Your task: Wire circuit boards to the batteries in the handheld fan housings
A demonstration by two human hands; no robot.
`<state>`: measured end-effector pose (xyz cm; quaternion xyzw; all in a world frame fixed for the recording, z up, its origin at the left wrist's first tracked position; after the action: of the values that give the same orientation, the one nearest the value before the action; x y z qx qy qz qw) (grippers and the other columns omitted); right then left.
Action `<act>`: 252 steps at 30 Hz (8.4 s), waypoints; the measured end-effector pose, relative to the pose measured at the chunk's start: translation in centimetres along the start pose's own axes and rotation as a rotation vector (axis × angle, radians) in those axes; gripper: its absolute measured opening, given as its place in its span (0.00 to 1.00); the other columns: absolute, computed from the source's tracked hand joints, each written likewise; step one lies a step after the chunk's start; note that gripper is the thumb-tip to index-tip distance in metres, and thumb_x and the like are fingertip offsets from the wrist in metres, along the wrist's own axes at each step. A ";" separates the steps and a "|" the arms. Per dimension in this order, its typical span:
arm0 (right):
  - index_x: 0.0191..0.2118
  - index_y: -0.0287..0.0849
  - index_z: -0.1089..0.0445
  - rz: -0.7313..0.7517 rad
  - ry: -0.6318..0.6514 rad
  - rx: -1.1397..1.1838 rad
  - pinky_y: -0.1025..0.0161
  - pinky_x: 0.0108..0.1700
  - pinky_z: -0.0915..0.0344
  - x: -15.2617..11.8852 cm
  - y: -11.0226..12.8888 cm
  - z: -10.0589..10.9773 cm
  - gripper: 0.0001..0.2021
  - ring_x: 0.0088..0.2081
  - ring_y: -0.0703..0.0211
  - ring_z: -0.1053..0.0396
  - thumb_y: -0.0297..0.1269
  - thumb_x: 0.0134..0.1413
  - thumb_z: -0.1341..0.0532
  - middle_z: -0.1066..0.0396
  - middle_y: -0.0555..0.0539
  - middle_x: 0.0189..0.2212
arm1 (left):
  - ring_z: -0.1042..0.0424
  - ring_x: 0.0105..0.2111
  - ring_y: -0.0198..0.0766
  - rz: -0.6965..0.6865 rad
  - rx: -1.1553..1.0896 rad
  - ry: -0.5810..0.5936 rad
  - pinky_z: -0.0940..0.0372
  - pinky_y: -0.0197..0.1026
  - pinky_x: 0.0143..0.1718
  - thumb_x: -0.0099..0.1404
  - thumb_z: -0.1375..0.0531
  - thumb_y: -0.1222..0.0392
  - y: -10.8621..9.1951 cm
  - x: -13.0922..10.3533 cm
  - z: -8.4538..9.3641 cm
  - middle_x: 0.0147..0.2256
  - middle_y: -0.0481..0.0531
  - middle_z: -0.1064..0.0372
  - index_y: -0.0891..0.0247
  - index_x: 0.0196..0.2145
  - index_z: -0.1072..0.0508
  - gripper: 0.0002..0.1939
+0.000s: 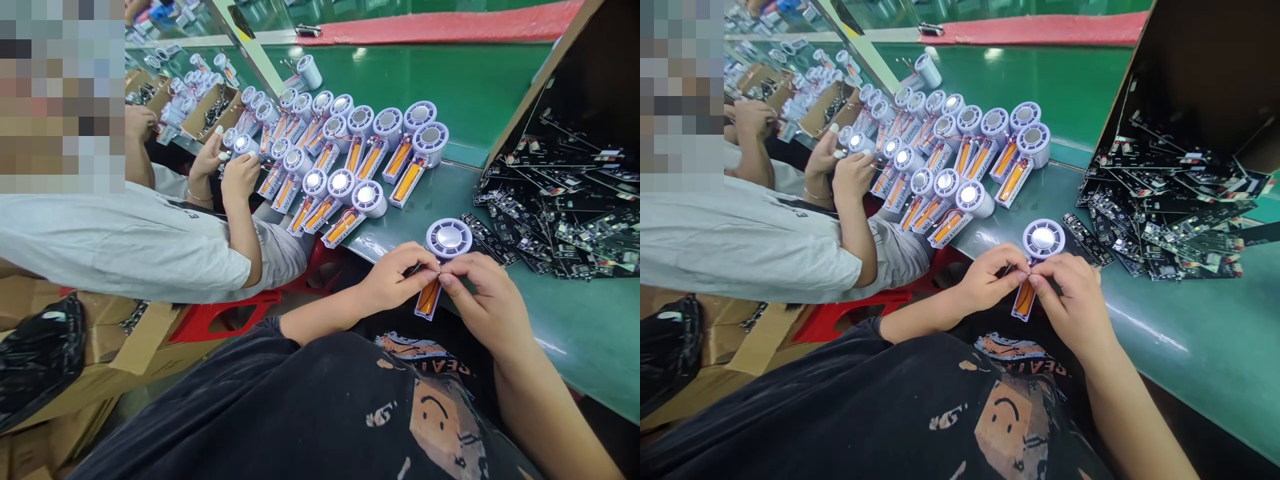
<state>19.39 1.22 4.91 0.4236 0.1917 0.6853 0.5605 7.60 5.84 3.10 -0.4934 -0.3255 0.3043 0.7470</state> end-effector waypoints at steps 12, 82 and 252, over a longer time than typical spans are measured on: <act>0.40 0.51 0.25 0.152 -0.240 -0.228 0.54 0.42 0.39 -1.3 2.0 1.0 0.06 0.35 0.56 0.27 0.32 0.58 0.35 0.22 0.50 0.34 | 0.47 0.16 0.25 0.408 -0.546 -0.081 0.51 0.31 0.17 0.63 0.36 0.49 3.4 -1.3 -2.1 0.17 0.37 0.46 0.64 0.35 0.33 0.16; 0.47 0.48 0.28 0.139 -0.055 -0.026 0.58 0.39 0.32 -1.0 0.9 0.9 0.10 0.39 0.57 0.28 0.31 0.62 0.40 0.26 0.48 0.37 | 0.34 0.24 0.26 0.387 -0.296 0.223 0.37 0.32 0.26 0.68 0.45 0.54 2.0 -1.7 -0.8 0.40 0.53 0.27 0.63 0.45 0.33 0.12; 0.33 0.45 0.38 -0.783 0.256 0.630 0.65 0.23 0.42 -5.6 -5.6 -4.0 0.29 0.18 0.68 0.40 0.70 0.51 0.42 0.37 0.56 0.20 | 0.26 0.43 0.40 -0.361 0.993 0.098 0.30 0.44 0.45 0.74 0.47 0.58 -4.2 -1.7 -1.1 0.47 0.56 0.25 0.64 0.52 0.26 0.15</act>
<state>19.69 -1.52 -3.52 0.3809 0.6000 0.3796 0.5924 8.00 2.48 6.36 -0.0298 -0.1866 0.2648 0.9456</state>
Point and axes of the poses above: each hand's wrist, its own x-axis towards the middle knuckle, its own z-axis out of the back of the hand, y = z × x, the point moved 10 cm from there along x, towards the middle knuckle
